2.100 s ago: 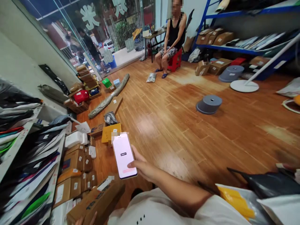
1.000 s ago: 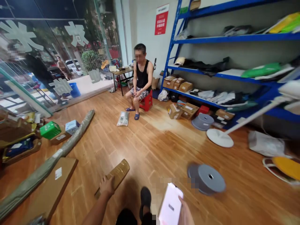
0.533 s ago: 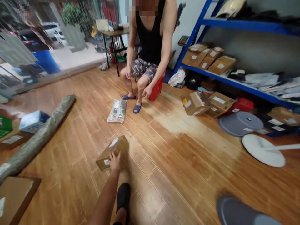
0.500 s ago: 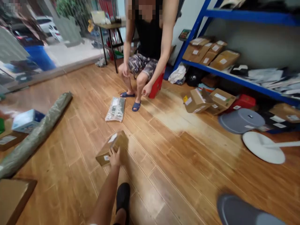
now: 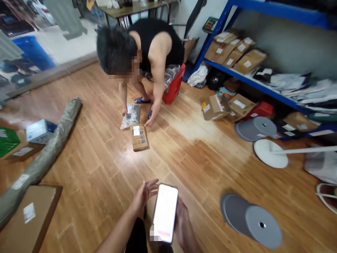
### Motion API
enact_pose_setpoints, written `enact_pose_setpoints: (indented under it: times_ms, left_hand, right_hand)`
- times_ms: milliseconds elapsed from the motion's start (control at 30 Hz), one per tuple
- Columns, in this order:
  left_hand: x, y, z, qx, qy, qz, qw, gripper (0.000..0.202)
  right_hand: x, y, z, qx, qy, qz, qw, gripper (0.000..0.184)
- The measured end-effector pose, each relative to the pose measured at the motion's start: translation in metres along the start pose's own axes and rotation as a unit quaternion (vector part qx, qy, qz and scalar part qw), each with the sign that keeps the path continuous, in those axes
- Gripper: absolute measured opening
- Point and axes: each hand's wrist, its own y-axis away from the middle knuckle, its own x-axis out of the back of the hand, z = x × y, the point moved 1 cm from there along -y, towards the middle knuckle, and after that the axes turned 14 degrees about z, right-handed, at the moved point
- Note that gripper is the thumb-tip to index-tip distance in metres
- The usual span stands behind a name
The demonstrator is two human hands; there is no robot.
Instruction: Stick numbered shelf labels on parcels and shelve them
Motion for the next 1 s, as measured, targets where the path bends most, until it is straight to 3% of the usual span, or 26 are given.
enact_pose_setpoints:
  times_ms: [100, 167, 300, 467, 633, 867, 1000]
  left_hand:
    - [-0.024, 0.073, 0.049, -0.09, -0.087, 0.069, 0.99, 0.046]
    - [-0.041, 0.123, 0.071, -0.139, -0.137, 0.105, 0.975, 0.039]
    - [-0.069, 0.235, 0.077, -0.202, -0.173, 0.135, 0.954, 0.039]
    - [-0.088, 0.377, 0.039, -0.223, -0.143, 0.181, 0.947, 0.041]
    - [-0.086, 0.493, -0.014, -0.212, -0.056, 0.253, 0.942, 0.049]
    - [-0.059, 0.619, -0.074, -0.273, 0.046, 0.305, 0.911, 0.059]
    - [-0.038, 0.681, -0.101, -0.3, 0.083, 0.344, 0.886, 0.06]
  right_hand:
    - [-0.007, 0.055, -0.024, 0.006, 0.008, -0.048, 0.999, 0.06]
    - [-0.002, 0.096, -0.037, 0.024, 0.0, -0.098, 0.995, 0.058]
    - [0.036, 0.181, -0.044, 0.033, -0.006, -0.207, 0.978, 0.053]
    - [0.099, 0.286, -0.032, -0.001, 0.04, -0.266, 0.963, 0.046]
    - [0.14, 0.371, -0.007, 0.031, 0.07, -0.33, 0.941, 0.03]
    - [0.173, 0.447, 0.058, 0.102, 0.137, -0.427, 0.888, 0.024]
    - [0.188, 0.495, 0.101, 0.1, 0.151, -0.472, 0.863, 0.024]
